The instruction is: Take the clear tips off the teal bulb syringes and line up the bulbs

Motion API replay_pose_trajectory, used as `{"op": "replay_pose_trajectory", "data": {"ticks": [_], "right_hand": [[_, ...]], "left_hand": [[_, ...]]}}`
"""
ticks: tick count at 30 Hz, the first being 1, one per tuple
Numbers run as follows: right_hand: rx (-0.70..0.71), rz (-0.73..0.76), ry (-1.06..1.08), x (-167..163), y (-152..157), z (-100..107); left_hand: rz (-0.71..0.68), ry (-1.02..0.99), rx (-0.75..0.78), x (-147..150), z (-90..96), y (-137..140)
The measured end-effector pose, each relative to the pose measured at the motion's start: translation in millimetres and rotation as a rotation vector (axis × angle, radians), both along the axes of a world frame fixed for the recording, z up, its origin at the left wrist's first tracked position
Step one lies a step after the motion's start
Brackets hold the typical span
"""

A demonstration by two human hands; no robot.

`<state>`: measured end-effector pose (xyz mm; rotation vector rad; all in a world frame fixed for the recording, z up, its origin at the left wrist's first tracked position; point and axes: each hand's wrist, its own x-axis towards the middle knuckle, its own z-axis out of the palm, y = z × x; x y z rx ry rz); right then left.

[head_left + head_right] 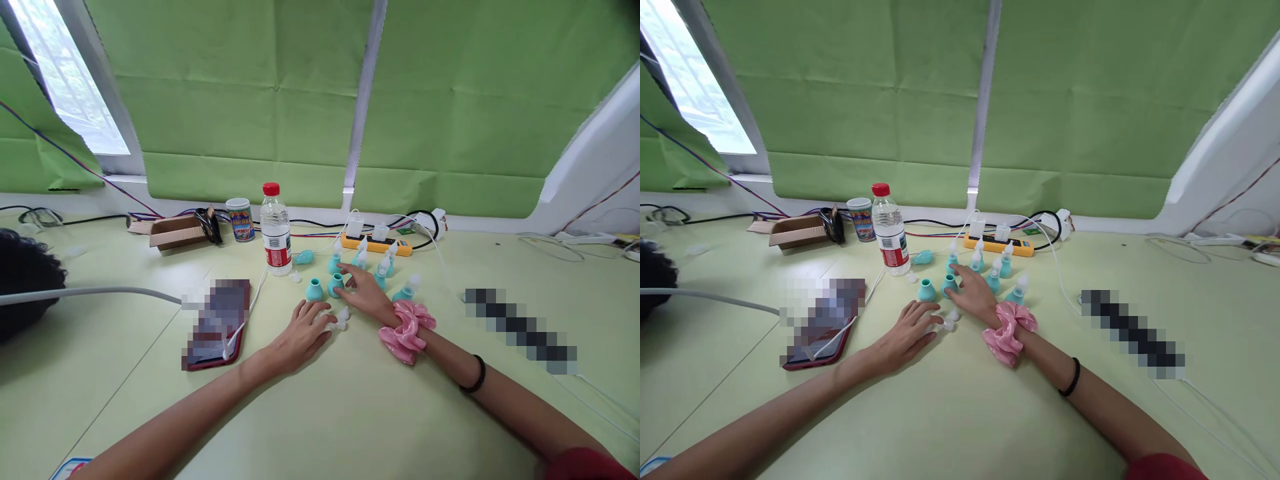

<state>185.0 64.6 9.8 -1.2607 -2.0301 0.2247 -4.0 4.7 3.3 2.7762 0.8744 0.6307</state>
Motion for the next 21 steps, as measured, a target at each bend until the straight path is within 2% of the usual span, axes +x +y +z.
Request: {"op": "replay_pose_trajectory", "data": {"ticks": [2,5,7,8,10,12,14,16,18,21], "right_hand": [[0.133,-0.033,-0.032,6.6,-9.0,7.3],[0.424,-0.144,-0.021,27.7,-25.1,14.0],[0.574,-0.274,0.05,44.9,-34.0,10.1],[0.606,-0.345,0.101,52.9,-37.0,5.2],[0.55,-0.472,0.222,66.2,-39.2,-9.3],[0.367,-0.547,0.325,75.0,-36.8,-25.9],[0.131,-0.531,0.371,79.9,-31.7,-39.1],[-0.036,-0.474,0.379,81.7,-27.6,-45.5],[-0.085,-0.444,0.396,80.3,-27.6,-45.4],[-0.037,-0.454,0.45,70.6,-37.1,-38.9]], "left_hand": [[-0.015,0.042,0.012,-0.7,0.4,-0.5],[-0.05,0.056,-0.022,-1.9,1.3,-1.4],[-0.064,0.011,-0.081,-2.3,2.2,-1.4],[-0.068,-0.025,-0.123,-2.2,2.6,-1.1],[-0.071,-0.122,-0.216,-1.7,2.9,0.1],[-0.056,-0.243,-0.294,-1.0,2.2,1.6],[-0.023,-0.345,-0.328,-0.5,1.0,2.8],[0.009,-0.374,-0.296,-0.3,-0.2,2.7],[0.027,-0.303,-0.21,0.1,-1.2,0.6],[0.108,-0.196,-0.095,2.6,-3.3,-5.9]]}}
